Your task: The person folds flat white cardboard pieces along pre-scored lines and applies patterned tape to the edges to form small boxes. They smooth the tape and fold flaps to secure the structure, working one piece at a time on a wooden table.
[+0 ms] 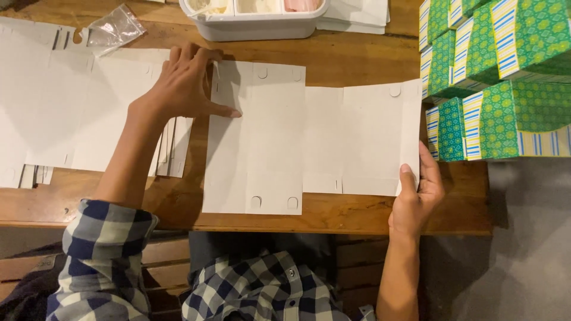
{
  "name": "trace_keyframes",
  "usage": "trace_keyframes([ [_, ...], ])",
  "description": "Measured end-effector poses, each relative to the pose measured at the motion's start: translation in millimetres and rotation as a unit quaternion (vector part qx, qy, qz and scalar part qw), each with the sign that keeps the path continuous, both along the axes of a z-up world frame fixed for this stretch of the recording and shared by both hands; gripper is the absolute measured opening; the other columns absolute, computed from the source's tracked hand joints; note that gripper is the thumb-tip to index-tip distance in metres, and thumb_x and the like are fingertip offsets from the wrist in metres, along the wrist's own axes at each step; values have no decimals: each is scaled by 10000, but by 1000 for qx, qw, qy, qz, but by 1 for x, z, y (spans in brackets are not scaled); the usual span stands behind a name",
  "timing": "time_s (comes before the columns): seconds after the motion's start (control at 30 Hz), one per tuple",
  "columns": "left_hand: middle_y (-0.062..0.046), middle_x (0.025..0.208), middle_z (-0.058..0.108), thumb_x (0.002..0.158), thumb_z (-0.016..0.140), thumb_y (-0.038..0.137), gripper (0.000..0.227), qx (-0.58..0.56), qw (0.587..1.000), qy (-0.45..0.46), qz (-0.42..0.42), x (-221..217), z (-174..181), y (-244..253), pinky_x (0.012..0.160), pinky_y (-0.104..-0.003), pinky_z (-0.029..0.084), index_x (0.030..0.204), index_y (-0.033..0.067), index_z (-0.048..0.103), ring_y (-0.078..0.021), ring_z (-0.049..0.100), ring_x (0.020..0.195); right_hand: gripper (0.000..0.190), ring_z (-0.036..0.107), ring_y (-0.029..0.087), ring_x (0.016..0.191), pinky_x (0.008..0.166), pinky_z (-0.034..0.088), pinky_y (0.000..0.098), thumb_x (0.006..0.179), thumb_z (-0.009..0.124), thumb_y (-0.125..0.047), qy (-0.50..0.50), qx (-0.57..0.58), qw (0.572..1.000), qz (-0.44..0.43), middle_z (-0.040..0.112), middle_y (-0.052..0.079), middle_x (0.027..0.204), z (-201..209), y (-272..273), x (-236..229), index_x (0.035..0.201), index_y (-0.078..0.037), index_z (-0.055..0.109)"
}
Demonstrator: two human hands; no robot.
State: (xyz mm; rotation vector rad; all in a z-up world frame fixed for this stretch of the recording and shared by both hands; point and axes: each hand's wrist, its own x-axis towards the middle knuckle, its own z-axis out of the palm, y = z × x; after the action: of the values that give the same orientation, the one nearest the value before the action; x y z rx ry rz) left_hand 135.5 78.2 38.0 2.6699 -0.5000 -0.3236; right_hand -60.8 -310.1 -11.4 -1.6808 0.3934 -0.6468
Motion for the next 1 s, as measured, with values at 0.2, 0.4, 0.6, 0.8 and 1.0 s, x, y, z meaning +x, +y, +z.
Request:
trace_keyframes([
  [0.2, -137, 1277, 345, 520, 912, 665, 1212, 50, 996, 70, 20, 13, 12, -8, 1127, -533, 336, 1443, 103, 364, -334, 327, 1296, 429, 645, 224, 1250, 1030, 560, 323, 947, 562, -20, 12, 2, 1000, -8, 666, 141, 1351, 9, 5, -1, 1373, -16, 605],
  [0.4, -115, 1257, 315, 460, 931, 665, 1191, 56, 994, 84, 32, 14, 13, -10, 1112, -521, 348, 1350, 126, 352, -305, 320, 1273, 433, 638, 220, 1255, 1043, 545, 314, 945, 555, -15, 11, -1, 1000, -5, 660, 147, 1361, 12, 7, -1, 1375, -8, 602],
  [0.6, -187, 1254, 466, 662, 970, 372, 955, -64, 990, 95, 81, -9, 21, -14, 858, -507, 429, 1251, 159, 248, -413, 513, 1113, 431, 628, 220, 1260, 1063, 540, 327, 951, 561, -22, -1, -1, 1000, 2, 653, 151, 1366, 8, 4, -1, 1379, 4, 595],
  [0.8, -105, 1017, 549, 948, 568, -100, 485, -392, 907, 86, 130, -45, 18, -10, 536, -239, 432, 1208, 172, 262, -153, 631, 660, 426, 640, 233, 1258, 1046, 556, 327, 949, 559, -8, 14, -19, 1000, -10, 660, 158, 1356, 16, 9, -1, 1373, 5, 601],
  [1.0, -26, 1025, 541, 1036, 715, 27, 336, -481, 861, -26, 167, -58, 18, 8, 665, -166, 446, 1196, 146, 444, -42, 497, 721, 465, 651, 253, 1253, 1016, 548, 304, 965, 607, -41, 48, -61, 995, 58, 633, 195, 1405, 30, 24, -14, 1421, 25, 551],
])
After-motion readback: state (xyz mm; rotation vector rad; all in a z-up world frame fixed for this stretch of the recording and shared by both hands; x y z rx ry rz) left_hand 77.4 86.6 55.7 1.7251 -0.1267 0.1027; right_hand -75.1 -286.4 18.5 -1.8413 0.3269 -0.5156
